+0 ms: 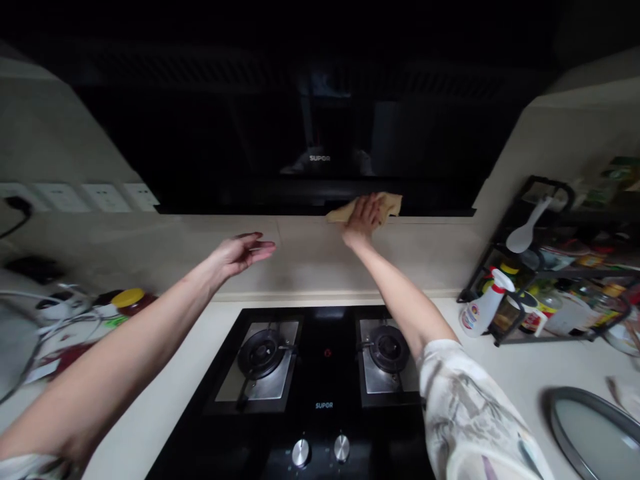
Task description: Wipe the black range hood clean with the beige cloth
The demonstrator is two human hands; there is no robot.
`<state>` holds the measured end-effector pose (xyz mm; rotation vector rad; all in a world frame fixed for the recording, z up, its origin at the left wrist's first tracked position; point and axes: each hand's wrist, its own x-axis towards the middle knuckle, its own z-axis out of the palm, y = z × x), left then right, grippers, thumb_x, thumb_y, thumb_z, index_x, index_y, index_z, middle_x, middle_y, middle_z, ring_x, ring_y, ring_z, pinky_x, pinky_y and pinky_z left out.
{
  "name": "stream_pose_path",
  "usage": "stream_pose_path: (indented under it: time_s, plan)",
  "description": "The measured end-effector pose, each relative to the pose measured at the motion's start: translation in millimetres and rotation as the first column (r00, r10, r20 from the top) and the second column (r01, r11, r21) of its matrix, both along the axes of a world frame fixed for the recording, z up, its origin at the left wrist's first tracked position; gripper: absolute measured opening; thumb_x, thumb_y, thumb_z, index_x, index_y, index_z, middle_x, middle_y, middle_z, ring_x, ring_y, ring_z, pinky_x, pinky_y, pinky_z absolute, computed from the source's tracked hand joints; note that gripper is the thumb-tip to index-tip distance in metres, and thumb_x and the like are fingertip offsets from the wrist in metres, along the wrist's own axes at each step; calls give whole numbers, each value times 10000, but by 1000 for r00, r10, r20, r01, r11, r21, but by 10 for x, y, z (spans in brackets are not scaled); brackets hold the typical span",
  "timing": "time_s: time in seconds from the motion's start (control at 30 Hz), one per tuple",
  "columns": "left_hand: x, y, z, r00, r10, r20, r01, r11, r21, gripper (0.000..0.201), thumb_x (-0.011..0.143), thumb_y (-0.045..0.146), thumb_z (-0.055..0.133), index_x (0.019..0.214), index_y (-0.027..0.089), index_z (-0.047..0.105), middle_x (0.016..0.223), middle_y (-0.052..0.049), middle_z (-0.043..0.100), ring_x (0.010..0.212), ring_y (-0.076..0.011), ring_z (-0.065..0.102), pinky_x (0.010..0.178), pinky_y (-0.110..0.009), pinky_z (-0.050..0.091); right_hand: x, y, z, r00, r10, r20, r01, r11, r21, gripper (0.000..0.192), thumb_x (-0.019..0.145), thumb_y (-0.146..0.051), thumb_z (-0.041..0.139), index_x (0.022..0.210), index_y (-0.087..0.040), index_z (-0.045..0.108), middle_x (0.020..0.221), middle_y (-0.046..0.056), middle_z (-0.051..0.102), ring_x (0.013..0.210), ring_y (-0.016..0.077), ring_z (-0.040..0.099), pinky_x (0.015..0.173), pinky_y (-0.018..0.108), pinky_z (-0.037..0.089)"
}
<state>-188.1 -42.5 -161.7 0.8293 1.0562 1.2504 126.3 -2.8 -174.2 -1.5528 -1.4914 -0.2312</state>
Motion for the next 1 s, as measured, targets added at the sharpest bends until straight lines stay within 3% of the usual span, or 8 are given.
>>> stream_pose_path:
  time_s: [0.1,0.2,0.27,0.37,0.57,0.83,0.93,1.0]
  plan:
    - [-178,-179,-177,997,-74,8,74,997,5,124,1025,64,571,1132,69,633,915,-246,766,743,-306,809,619,-361,693,-777,140,-112,973,71,219,-59,996,-63,846,972,-293,639,1720,-81,304,1786,211,69,1684,402,34,1347,658,120]
    - [-396,-325,-353,996,-86,-6,85,996,-15,66,1012,49,582,998,93,630,875,-235,771,709,-304,805,574,-341,679,-1428,262,-111,827,293,480,-273,955,-113,747,1010,-182,494,1734,-161,311,1800,102,105,1697,329,19,1377,601,86]
    - [-542,-392,-465,997,-75,-18,75,996,-42,79,1010,48,586,973,102,630,856,-220,775,698,-295,805,567,-330,674,-1728,343,-65,731,386,563,-363,918,-157,730,1019,-118,394,1739,-205,306,1799,39,142,1699,275,49,1391,556,123]
    - [-732,-445,-612,998,-52,-18,50,996,-80,89,1006,44,587,968,111,630,860,-210,783,705,-286,808,580,-330,678,-1893,437,15,668,458,587,-410,884,-224,727,1022,-66,282,1722,-249,348,1790,-1,195,1674,256,186,1379,551,205]
    - [-878,-479,-771,1000,-15,23,18,989,-148,119,1019,58,567,938,114,635,854,-209,782,666,-264,798,581,-309,670,-1334,397,42,610,532,588,-481,837,-259,709,1029,-76,266,1697,-272,403,1775,-13,243,1625,307,285,1354,622,208]
    - [-540,-534,-980,985,-129,118,149,974,-171,136,1030,61,545,954,122,640,875,-205,781,717,-262,808,590,-293,672,-198,-17,-62,815,230,531,-134,968,-214,736,1000,-71,362,1705,-278,403,1791,28,185,1585,340,328,1320,644,232]
    - [-326,-569,-1116,969,-192,159,220,958,-184,113,1023,56,560,976,112,646,884,-222,780,720,-273,808,600,-311,676,278,-239,-69,910,101,402,-37,986,-164,760,922,-45,434,1650,-255,491,1782,68,225,1607,342,297,1312,626,246]
    - [-158,-593,-1208,954,-242,178,275,943,-190,110,1027,56,558,989,109,646,888,-230,781,710,-270,805,601,-310,673,578,-439,-95,976,23,218,-6,997,-78,749,851,-43,488,1576,-212,567,1744,109,323,1633,319,254,1323,588,251]
